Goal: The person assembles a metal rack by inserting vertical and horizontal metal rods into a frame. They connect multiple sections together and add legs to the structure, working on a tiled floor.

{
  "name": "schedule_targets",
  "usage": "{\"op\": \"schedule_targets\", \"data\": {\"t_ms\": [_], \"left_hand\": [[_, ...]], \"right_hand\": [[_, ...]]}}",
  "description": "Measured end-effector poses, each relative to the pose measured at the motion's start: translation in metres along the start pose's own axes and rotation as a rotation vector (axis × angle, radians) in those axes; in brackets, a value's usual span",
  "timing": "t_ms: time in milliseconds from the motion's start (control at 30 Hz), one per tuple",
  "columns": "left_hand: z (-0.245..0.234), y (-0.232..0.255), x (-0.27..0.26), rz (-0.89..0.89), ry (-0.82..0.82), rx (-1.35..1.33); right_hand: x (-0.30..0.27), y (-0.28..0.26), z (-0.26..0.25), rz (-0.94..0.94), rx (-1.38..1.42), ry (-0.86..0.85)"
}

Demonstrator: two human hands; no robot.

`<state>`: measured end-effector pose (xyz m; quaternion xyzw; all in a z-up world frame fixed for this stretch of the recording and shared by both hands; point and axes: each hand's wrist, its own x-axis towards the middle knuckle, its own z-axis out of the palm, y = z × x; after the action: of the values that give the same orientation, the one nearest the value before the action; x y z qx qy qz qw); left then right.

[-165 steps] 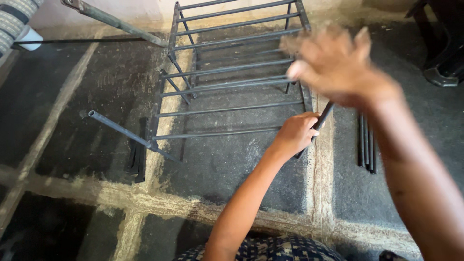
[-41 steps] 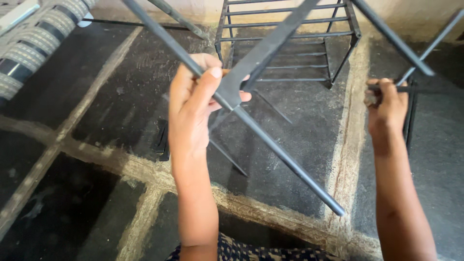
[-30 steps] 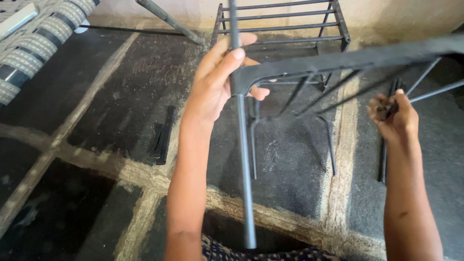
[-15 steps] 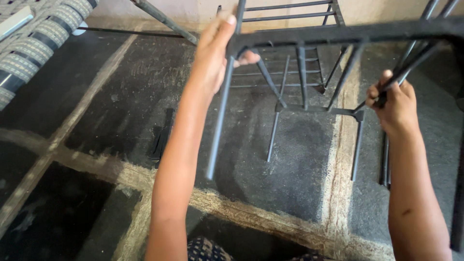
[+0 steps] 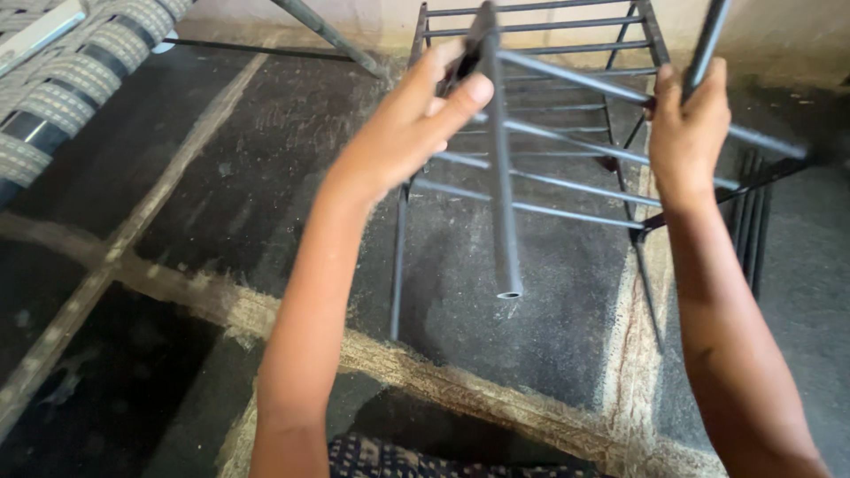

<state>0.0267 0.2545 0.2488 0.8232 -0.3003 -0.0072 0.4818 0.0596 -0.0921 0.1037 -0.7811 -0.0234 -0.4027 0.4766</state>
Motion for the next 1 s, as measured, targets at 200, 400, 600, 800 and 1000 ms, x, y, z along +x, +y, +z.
{"op": "schedule_targets", "data": {"t_ms": [200,400,600,800,1000], "left_hand": [[-0.007,-0.01,-0.016,-0.052,0.123,0.032],[-0.024,-0.058,-0.019,0.016,0.176,-0.034],[-0.024,-0.114,-0.026,0.087,0.509,0.255],[-0.038,-0.134,-0.055,0.011,0.554,0.176],[-0.037,-0.13,-0.07,0.029,0.578,0.044]], "right_hand": [[-0.017,-0.031,0.025,-0.103,-0.232,-0.005],[-0.03,-0.06,0.041,-0.077,-0.271,-0.101],[-0.06,-0.089,0.066,-0.05,-0.291,-0.226],[-0.073,-0.12,0.072,0.104,-0.28,-0.379],[-0.081,-0.15,0.064,-0.109,-0.31,-0.311]]}}
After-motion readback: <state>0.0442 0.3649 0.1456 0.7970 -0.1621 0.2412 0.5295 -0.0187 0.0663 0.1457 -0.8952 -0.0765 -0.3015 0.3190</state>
